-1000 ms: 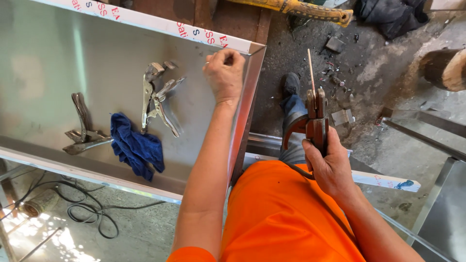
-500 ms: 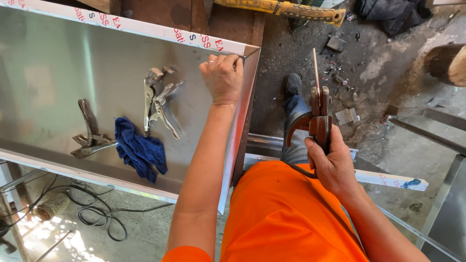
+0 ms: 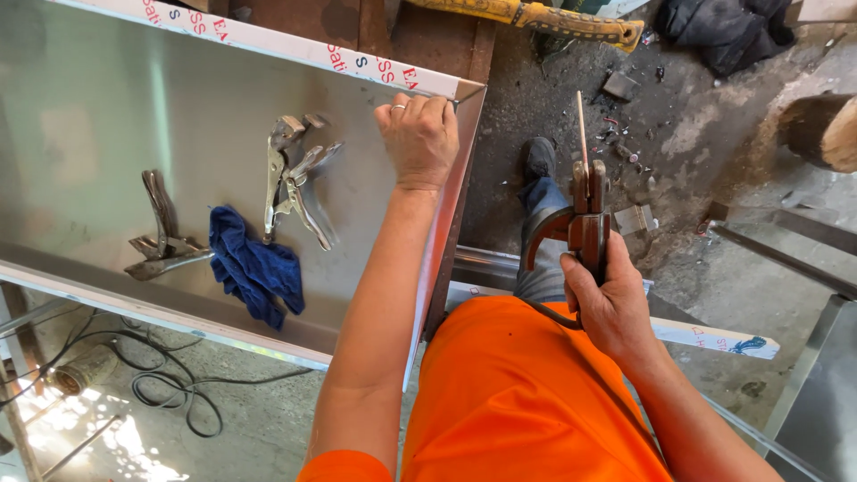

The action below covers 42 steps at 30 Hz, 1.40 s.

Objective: The person welds the corner joints of a stainless steel frame resting on a workbench. They position the frame, clamp it with locking pliers, tap it with a hammer, and strike an arc with a welding electrode holder, producing sparks and a bright arc as they weld the seams.

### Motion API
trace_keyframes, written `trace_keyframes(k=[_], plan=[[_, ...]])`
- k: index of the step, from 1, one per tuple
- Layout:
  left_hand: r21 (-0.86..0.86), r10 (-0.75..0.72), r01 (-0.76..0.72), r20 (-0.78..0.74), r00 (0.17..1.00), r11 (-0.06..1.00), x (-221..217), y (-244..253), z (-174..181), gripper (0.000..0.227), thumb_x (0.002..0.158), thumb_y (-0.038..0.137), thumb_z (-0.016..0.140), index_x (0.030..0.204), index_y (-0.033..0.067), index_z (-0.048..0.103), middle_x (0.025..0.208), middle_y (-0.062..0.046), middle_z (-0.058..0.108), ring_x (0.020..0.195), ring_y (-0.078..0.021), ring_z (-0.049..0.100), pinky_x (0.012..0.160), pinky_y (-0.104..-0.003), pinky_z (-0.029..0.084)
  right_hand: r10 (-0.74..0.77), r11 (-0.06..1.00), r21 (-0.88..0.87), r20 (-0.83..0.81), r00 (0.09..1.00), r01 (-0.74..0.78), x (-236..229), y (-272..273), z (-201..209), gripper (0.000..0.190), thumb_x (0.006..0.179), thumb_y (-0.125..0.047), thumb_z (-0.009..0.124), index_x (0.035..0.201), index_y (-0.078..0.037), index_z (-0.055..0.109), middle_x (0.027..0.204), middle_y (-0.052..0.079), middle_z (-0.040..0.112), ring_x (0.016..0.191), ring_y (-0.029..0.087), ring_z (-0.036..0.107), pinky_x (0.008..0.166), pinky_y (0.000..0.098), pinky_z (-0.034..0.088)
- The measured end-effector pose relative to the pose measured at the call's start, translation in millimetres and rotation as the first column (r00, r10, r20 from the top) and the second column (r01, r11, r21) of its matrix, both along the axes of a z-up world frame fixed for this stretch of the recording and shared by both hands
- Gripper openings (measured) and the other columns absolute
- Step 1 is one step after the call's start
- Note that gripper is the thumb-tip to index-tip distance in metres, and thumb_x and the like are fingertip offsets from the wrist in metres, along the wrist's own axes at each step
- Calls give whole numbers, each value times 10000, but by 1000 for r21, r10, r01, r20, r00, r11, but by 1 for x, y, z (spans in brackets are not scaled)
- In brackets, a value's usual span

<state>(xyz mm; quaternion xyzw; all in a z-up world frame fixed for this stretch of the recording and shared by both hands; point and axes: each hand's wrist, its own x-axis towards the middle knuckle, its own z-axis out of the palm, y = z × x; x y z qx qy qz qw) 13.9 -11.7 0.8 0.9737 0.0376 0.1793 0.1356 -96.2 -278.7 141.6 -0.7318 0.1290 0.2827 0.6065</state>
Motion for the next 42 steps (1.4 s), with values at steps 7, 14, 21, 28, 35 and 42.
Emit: trace_keyframes(k=[7,14,21,28,35,42], plan=[[-86,167,-164,27,986,983,-11,-10,-13,194,910,173,708,725,147,653,742,-6,648,827,-223,611,858,-416,402,1,1000,-31,11,1000,-1,-6,-3,-1,202,1018,-119,591,1193,-79,498,705,-11,522,555,72,491,476,256,410],[-165,172,-162,52,984,973,-7,-12,-7,108,888,282,740,889,176,762,827,9,700,854,-222,618,861,-421,403,-9,1000,-15,34,999,9,-7,-5,-1,219,1011,-112,584,1212,-81,501,715,-9,521,556,74,495,480,256,419],[-170,270,-275,-53,961,946,-1,-18,-21,52,833,217,745,797,183,762,780,3,712,838,-228,625,837,-423,396,-18,1000,25,15,1000,18,-8,-5,-1,243,1004,-113,584,1224,-79,488,714,-13,521,551,70,500,476,253,427],[-293,281,-272,-10,960,917,4,-15,-24,84,787,199,742,707,187,721,753,32,713,828,-204,632,868,-413,411,25,998,-52,35,999,-23,-6,-3,-2,214,1015,-114,587,1211,-72,513,695,-2,523,551,75,493,482,258,417],[-246,274,-246,84,958,937,1,5,10,88,855,204,765,794,173,710,775,31,673,839,-193,619,864,-402,408,20,1000,-11,29,999,-20,-8,-7,-6,197,1022,-117,586,1192,-70,500,699,-14,523,558,66,497,484,252,422],[31,-70,65,184,981,997,-12,6,25,149,862,208,765,996,149,738,950,-5,633,972,-203,574,932,-404,417,0,1000,-24,-6,1000,0,-4,-3,-1,245,1010,-124,583,1234,-82,495,686,-13,513,555,67,497,475,253,426]])
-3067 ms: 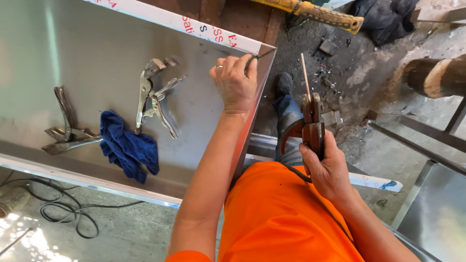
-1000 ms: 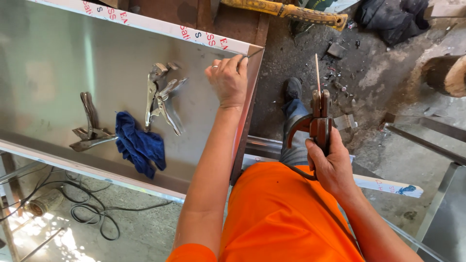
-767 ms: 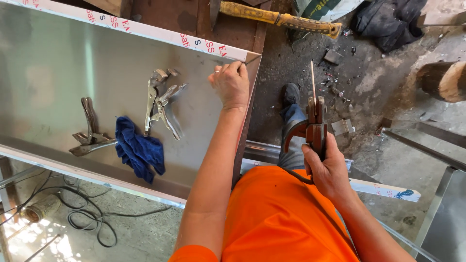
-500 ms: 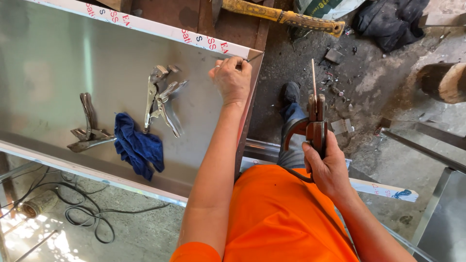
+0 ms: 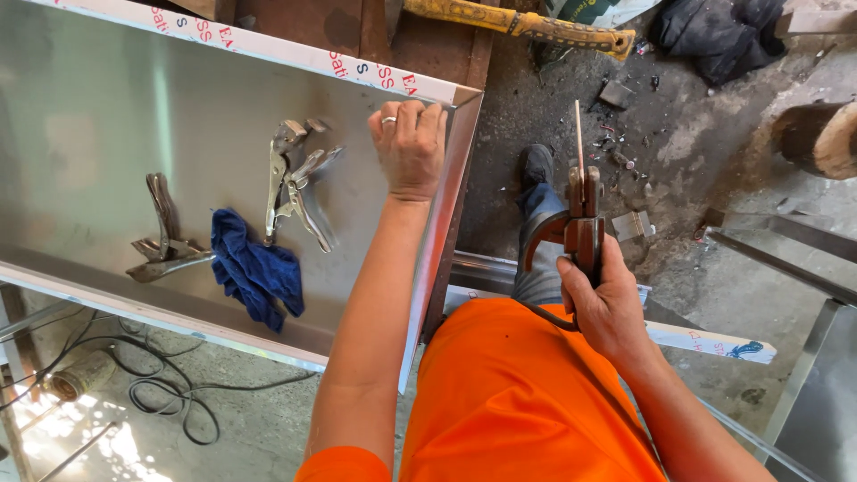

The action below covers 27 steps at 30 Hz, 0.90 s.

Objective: The person welds the corner joints of a stainless steel frame resting on a workbench. They position the frame, clamp it with locking pliers, tap it with a hammer, and strike an arc with a welding electrode holder, producing sparks and a bright arc as they weld the seams.

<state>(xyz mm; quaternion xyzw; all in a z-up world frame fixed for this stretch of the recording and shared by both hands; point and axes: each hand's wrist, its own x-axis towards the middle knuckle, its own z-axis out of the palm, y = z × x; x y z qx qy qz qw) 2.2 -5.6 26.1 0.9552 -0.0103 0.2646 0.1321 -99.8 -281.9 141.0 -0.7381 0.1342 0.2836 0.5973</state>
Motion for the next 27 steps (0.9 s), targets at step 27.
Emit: trace_keyframes(k=[27], plan=[[-263,-25,6,-71,997,965,17,2,-28,112,786,111,753,763,137,646,819,-10,670,882,-255,604,785,-398,412,22,1000,5,44,999,-22,0,-4,-4,235,1015,-113,588,1227,-70,497,720,-14,524,576,67,507,495,249,424]])
